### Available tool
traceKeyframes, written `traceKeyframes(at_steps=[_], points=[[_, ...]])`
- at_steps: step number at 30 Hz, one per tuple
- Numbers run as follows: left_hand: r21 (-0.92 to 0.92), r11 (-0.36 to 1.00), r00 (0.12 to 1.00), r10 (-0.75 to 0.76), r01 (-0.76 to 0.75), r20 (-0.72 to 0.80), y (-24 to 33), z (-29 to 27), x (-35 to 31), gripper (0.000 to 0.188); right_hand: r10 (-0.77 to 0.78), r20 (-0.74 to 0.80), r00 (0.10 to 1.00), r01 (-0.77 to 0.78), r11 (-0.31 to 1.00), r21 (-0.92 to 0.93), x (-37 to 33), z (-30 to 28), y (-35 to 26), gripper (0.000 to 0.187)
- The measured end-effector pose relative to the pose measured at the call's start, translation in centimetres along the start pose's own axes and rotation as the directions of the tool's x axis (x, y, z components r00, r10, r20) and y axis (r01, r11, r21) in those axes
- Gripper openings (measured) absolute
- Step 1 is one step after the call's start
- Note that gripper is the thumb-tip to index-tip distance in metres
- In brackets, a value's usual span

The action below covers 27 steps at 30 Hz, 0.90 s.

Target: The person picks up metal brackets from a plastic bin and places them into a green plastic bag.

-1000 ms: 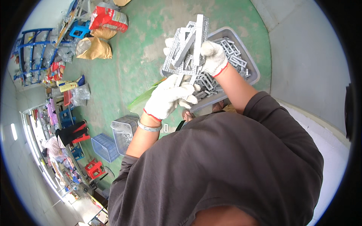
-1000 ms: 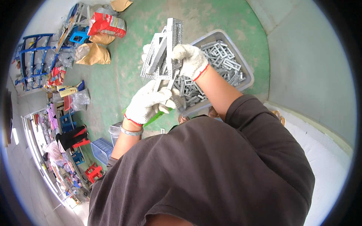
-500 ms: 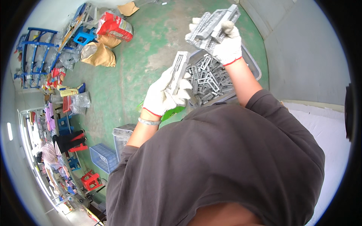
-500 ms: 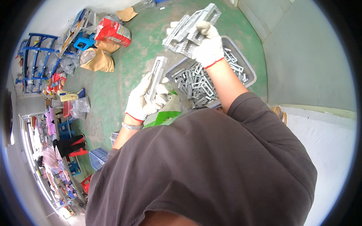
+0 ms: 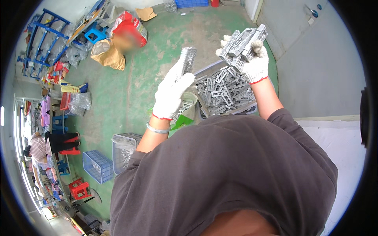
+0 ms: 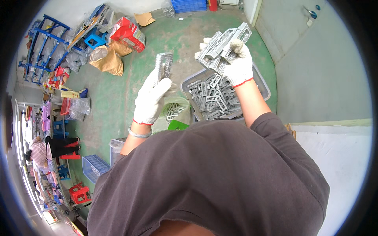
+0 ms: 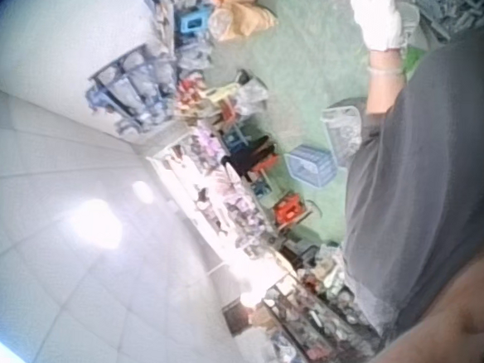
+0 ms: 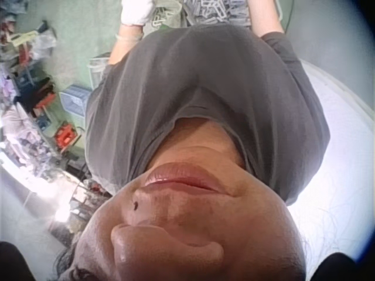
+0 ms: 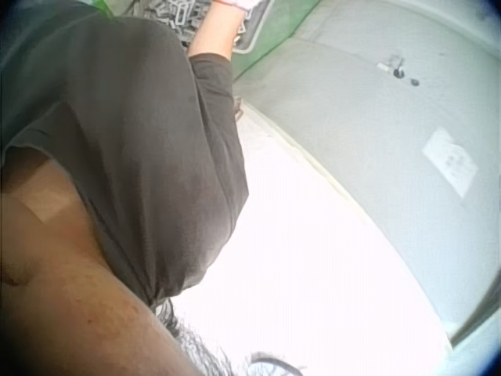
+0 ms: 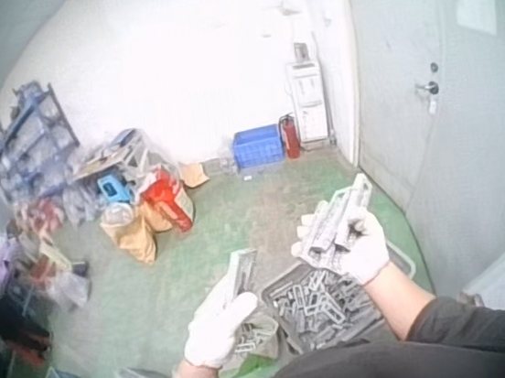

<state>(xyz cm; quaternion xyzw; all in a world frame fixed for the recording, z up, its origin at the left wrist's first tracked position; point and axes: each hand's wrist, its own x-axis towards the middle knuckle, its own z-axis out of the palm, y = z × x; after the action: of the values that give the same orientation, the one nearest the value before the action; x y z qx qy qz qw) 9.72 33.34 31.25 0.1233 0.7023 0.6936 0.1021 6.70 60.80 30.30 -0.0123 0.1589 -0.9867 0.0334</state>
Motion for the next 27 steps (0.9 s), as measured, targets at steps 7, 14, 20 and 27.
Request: traceKeyframes(at_steps=[7, 14, 20, 27], points=[[0.402, 0.911, 0.929, 0.22, -0.087, -0.298, -3.2, -3.3, -2.3, 0.074, 0.182, 0.117, 0.976, -0.198, 0.969, 0.146, 0.3, 0.6, 1.2, 0.057], [-0.145, 0.694, 0.669, -0.719, 0.705, -0.187, -8.5, -13.7, -6.5, 0.034, 0.264, 0.058, 0.963, -0.266, 0.963, 0.042, -1.0, 0.3, 3.9, 0.064], [-0.838, 0.237, 0.519, -0.852, 0.492, 0.064, -22.0, -12.6, -8.1, 0.029, 0.282, -0.095, 0.955, -0.285, 0.958, -0.027, -2.9, -0.7, 5.5, 0.066], [-0.727, 0.394, 0.629, -0.774, 0.562, 0.067, -18.6, -10.5, -4.5, 0.06, 0.429, 0.023, 0.903, -0.427, 0.889, 0.164, -3.0, 1.1, 7.5, 0.051]])
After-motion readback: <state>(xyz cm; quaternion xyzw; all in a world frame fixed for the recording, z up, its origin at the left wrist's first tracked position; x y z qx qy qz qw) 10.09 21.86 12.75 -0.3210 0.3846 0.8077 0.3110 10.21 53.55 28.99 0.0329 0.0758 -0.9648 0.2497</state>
